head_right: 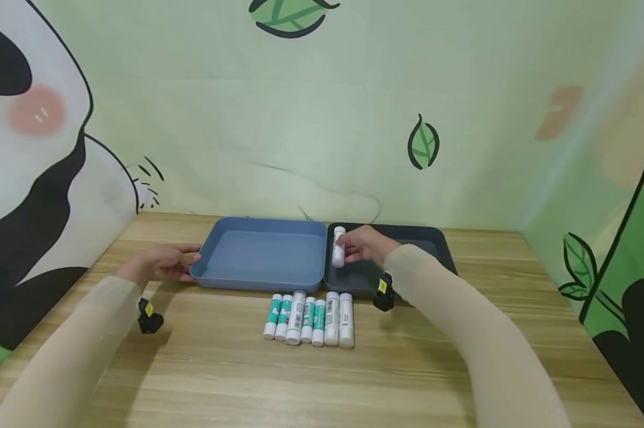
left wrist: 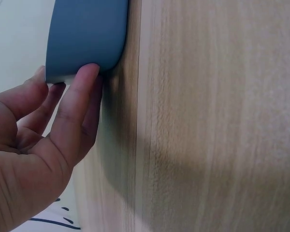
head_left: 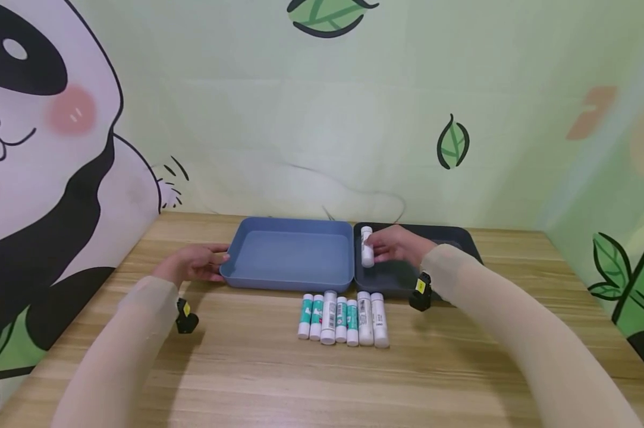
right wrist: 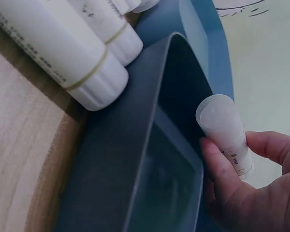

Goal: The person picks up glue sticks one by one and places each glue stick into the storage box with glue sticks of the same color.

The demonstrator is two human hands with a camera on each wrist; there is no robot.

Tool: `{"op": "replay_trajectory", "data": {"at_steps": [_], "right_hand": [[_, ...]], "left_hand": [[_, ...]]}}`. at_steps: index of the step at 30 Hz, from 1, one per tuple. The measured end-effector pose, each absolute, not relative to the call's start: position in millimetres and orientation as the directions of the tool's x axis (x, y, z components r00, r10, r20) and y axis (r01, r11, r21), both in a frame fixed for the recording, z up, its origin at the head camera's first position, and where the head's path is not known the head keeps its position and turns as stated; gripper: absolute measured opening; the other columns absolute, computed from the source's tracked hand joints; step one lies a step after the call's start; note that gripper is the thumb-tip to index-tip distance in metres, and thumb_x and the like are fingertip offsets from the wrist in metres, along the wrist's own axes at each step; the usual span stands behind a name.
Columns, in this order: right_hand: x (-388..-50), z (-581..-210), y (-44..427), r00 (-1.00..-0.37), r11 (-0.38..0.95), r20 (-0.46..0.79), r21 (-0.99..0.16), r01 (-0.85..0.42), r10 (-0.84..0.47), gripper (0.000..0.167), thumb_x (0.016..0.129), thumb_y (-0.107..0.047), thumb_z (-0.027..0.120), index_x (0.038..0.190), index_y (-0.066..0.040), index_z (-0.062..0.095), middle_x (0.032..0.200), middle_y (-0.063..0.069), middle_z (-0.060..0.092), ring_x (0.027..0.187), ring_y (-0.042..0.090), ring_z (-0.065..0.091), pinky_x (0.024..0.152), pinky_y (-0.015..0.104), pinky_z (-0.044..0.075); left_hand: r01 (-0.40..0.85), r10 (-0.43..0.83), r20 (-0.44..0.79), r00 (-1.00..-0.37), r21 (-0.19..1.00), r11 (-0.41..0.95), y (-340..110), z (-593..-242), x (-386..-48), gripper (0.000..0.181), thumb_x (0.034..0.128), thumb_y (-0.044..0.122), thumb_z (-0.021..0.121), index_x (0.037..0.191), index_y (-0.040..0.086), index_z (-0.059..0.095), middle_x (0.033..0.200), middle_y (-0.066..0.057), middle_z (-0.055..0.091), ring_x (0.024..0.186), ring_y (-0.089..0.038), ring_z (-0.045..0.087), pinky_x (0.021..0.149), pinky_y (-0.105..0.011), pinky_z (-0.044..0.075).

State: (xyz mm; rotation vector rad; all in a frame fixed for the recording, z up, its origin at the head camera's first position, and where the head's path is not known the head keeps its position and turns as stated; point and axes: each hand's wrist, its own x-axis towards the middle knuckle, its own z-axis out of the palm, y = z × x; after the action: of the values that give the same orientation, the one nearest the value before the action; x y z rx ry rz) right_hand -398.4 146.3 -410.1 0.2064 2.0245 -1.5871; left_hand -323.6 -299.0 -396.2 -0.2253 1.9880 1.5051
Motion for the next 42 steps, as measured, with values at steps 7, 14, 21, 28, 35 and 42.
{"op": "replay_trajectory", "data": {"at_steps": [7,14,21,28,35,42], "right_hand": [[-369,-385,128,-0.821,0.345,-0.549,-0.809,0.477,-0.153,0.052,0.1,-0.005,0.057,0.148,0.009,0.042,0.124,0.015,0.054,0.103,0.021,0.058,0.076,0.025,0.063],[-369,-382,123,-0.801,0.353,-0.581,-0.787,0.506,-0.144,0.051,0.101,-0.004,0.056,0.147,0.009,0.042,0.12,0.013,0.051,0.1,0.021,0.055,0.063,0.021,0.061],[-375,-387,123,-0.781,0.414,-0.609,-0.752,0.512,-0.14,0.048,0.1,-0.004,0.057,0.145,0.008,0.045,0.128,0.017,0.052,0.113,0.025,0.056,0.087,0.03,0.064],[-466,-487,147,-0.768,0.357,-0.61,-0.773,0.523,-0.196,0.037,0.085,-0.004,0.077,0.117,0.003,0.06,0.112,0.016,0.062,0.097,0.028,0.068,0.081,0.04,0.066],[-472,-494,149,-0.759,0.382,-0.612,-0.771,0.51,-0.223,0.043,0.084,-0.006,0.081,0.12,0.005,0.062,0.115,0.02,0.064,0.102,0.03,0.068,0.082,0.039,0.065],[-426,-444,128,-0.776,0.431,-0.605,-0.756,0.493,-0.175,0.045,0.09,-0.003,0.072,0.132,0.007,0.057,0.128,0.024,0.061,0.11,0.03,0.066,0.088,0.04,0.064]], "left_hand": [[-0.482,0.228,-0.566,-0.793,0.81,0.333,-300,-397,-322,0.066,0.1095,0.013,0.045,0.165,0.008,0.009,0.141,-0.018,0.043,0.09,-0.009,0.062,0.085,-0.027,0.063],[-0.477,0.232,-0.567,-0.791,0.807,0.348,-299,-396,-323,0.067,0.1097,0.014,0.044,0.165,0.008,0.007,0.142,-0.019,0.043,0.09,-0.008,0.062,0.086,-0.027,0.063],[-0.486,0.22,-0.572,-0.79,0.804,0.343,-298,-395,-322,0.066,0.1097,0.013,0.044,0.165,0.008,0.008,0.143,-0.018,0.043,0.09,-0.008,0.063,0.086,-0.027,0.063],[-0.487,0.218,-0.57,-0.792,0.805,0.338,-298,-395,-322,0.066,0.1096,0.013,0.044,0.165,0.008,0.008,0.142,-0.018,0.043,0.09,-0.008,0.062,0.086,-0.027,0.063],[-0.49,0.226,-0.571,-0.789,0.808,0.327,-298,-395,-322,0.067,0.1095,0.012,0.045,0.165,0.008,0.008,0.141,-0.017,0.045,0.09,-0.007,0.063,0.087,-0.027,0.063],[-0.492,0.225,-0.569,-0.791,0.81,0.319,-299,-396,-322,0.066,0.1094,0.012,0.045,0.165,0.008,0.008,0.14,-0.017,0.046,0.089,-0.007,0.063,0.086,-0.028,0.063]]}}
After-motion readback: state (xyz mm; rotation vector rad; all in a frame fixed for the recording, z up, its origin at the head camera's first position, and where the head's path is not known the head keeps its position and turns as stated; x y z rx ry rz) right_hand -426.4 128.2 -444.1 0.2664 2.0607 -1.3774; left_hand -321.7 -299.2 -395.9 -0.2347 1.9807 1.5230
